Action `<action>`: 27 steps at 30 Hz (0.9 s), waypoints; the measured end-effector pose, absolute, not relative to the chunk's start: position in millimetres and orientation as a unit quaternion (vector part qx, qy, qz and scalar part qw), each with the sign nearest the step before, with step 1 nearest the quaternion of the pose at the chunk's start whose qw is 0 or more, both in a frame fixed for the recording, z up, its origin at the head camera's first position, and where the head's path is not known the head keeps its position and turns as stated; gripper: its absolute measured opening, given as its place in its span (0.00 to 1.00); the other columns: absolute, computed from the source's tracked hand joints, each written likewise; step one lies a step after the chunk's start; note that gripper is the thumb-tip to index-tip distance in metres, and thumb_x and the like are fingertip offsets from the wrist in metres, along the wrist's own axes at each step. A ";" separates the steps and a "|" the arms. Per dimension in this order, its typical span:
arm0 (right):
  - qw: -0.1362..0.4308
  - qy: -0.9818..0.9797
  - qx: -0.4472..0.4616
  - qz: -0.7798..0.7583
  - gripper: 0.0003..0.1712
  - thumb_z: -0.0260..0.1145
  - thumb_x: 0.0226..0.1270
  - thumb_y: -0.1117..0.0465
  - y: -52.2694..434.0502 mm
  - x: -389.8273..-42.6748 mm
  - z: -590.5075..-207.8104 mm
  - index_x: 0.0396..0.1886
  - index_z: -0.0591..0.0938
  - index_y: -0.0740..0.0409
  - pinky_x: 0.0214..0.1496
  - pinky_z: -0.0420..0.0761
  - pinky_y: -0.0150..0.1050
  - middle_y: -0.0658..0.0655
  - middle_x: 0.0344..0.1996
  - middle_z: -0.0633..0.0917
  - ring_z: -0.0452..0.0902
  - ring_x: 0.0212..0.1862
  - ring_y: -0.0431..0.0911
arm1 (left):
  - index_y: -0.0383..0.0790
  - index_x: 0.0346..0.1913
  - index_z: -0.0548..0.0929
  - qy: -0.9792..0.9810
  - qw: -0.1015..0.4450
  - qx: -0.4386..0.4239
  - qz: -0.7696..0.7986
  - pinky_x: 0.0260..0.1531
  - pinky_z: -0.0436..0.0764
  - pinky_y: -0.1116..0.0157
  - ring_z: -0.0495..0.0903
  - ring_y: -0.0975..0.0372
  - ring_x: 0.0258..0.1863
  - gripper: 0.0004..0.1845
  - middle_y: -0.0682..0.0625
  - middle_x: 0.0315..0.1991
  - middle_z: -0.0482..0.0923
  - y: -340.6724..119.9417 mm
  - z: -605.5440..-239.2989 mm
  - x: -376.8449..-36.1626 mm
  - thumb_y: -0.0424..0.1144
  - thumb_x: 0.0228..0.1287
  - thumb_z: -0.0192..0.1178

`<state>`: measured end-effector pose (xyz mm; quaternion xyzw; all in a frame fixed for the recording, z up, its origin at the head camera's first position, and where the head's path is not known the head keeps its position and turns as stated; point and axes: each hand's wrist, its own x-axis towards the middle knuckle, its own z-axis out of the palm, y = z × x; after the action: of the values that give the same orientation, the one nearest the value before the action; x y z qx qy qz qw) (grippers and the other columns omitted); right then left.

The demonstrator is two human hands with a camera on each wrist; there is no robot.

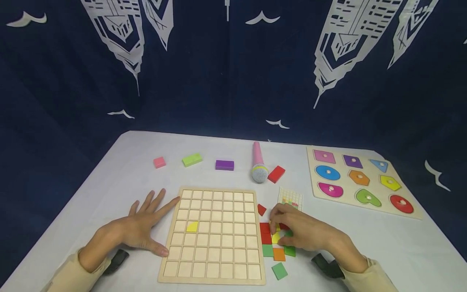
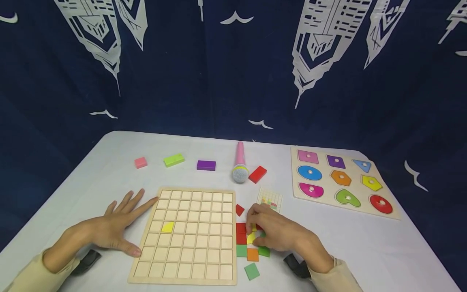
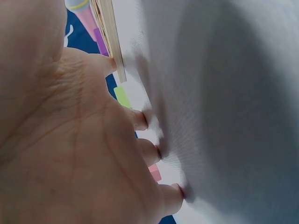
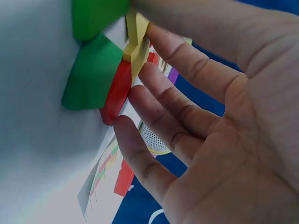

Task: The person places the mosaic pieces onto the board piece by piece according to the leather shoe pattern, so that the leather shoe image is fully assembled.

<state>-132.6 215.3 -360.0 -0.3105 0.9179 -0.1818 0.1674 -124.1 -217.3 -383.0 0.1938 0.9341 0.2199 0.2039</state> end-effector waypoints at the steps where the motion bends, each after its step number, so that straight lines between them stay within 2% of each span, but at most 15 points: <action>1: 0.165 0.919 -0.311 -0.178 0.14 0.78 0.55 0.57 215.4 -132.7 -360.0 0.33 0.80 0.35 0.57 0.80 0.38 0.41 0.49 0.74 0.66 0.54 0.41 | 0.56 0.81 0.42 0.934 0.204 0.193 0.221 0.65 0.30 0.26 0.23 0.33 0.76 0.73 0.32 0.80 0.25 -217.1 -383.2 -124.1 0.68 0.34 0.77; 5: 0.152 0.922 -0.313 -0.167 0.14 0.78 0.55 0.56 214.8 -133.3 -360.2 0.30 0.80 0.35 0.53 0.81 0.35 0.40 0.46 0.74 0.67 0.53 0.41 | 0.56 0.81 0.42 0.934 0.206 0.192 0.222 0.65 0.30 0.26 0.23 0.33 0.76 0.73 0.32 0.80 0.25 -216.8 -383.4 -123.6 0.68 0.34 0.77; 14: 0.167 0.928 -0.285 -0.172 0.14 0.79 0.54 0.57 221.8 -136.2 -357.9 0.35 0.83 0.35 0.41 0.78 0.31 0.39 0.33 0.75 0.70 0.42 0.39 | 0.55 0.81 0.42 0.929 0.207 0.197 0.233 0.64 0.28 0.26 0.22 0.33 0.76 0.73 0.32 0.80 0.24 -217.1 -382.3 -124.5 0.68 0.35 0.77; 27: 0.159 0.926 -0.282 -0.196 0.13 0.79 0.54 0.60 226.1 -139.4 -359.6 0.29 0.81 0.41 0.36 0.75 0.30 0.40 0.25 0.75 0.72 0.32 0.38 | 0.55 0.81 0.43 0.929 0.202 0.200 0.237 0.63 0.29 0.25 0.22 0.33 0.76 0.72 0.31 0.79 0.25 -217.1 -381.3 -123.3 0.68 0.35 0.77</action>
<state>-139.4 226.1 -359.6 -0.2815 0.9259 -0.1956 0.1585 -123.3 -217.1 -381.3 0.2002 0.9288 0.2374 0.2019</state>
